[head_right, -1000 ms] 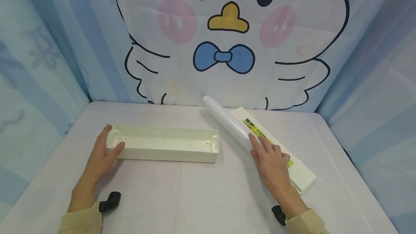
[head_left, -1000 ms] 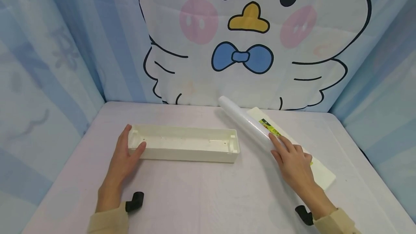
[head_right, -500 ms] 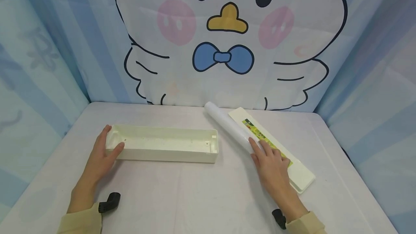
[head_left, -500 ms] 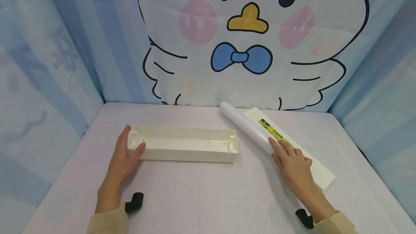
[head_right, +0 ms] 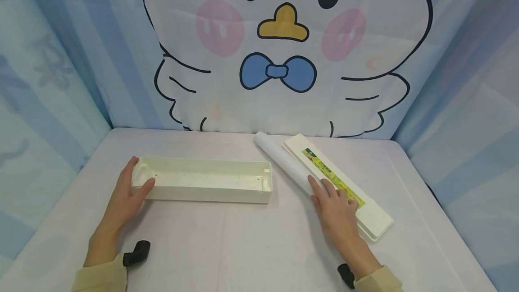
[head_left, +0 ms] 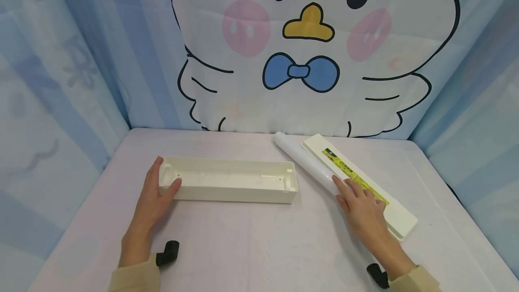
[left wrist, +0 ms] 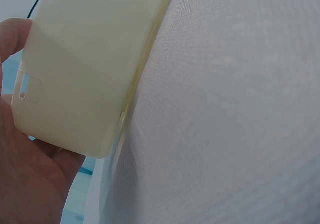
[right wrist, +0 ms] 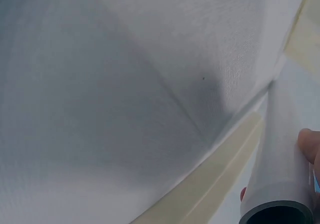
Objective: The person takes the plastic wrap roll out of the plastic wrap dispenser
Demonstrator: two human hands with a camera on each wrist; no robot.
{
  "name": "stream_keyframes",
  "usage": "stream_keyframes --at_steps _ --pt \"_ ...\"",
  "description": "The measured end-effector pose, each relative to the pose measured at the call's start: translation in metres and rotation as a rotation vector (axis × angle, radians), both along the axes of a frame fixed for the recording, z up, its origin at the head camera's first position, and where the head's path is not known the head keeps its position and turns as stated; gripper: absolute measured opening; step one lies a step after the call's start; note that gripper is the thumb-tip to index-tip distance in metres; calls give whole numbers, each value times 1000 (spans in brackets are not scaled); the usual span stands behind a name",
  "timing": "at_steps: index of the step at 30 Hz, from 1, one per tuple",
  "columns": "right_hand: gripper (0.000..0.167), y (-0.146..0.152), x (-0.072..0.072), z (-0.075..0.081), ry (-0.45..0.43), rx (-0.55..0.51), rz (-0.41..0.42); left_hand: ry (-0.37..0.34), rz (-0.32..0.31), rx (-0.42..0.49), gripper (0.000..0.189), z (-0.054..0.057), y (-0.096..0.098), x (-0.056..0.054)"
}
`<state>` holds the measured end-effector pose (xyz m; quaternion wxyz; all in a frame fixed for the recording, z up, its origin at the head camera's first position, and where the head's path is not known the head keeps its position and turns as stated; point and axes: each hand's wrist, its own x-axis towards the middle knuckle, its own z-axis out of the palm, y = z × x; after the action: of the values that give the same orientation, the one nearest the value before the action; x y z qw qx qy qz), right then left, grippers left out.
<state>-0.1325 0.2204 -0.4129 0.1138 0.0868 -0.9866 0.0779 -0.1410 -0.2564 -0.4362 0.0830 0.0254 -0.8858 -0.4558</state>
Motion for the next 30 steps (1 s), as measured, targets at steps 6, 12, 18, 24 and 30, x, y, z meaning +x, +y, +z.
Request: stream_keyframes --at_steps 6,12,18,24,30 --pt "58 -2 1 -1 -74 -12 -4 17 1 -6 87 -1 -1 1" --pt "61 -3 2 -4 -93 -16 12 27 -1 -7 86 -3 -1 1" --pt "62 -3 3 -5 -104 -3 25 23 3 -9 86 -3 -1 1" --pt "63 -2 4 -7 -62 10 54 27 -7 -3 87 -3 -1 -1" --pt "64 -2 4 -7 -50 13 67 34 -7 4 85 -1 1 0"
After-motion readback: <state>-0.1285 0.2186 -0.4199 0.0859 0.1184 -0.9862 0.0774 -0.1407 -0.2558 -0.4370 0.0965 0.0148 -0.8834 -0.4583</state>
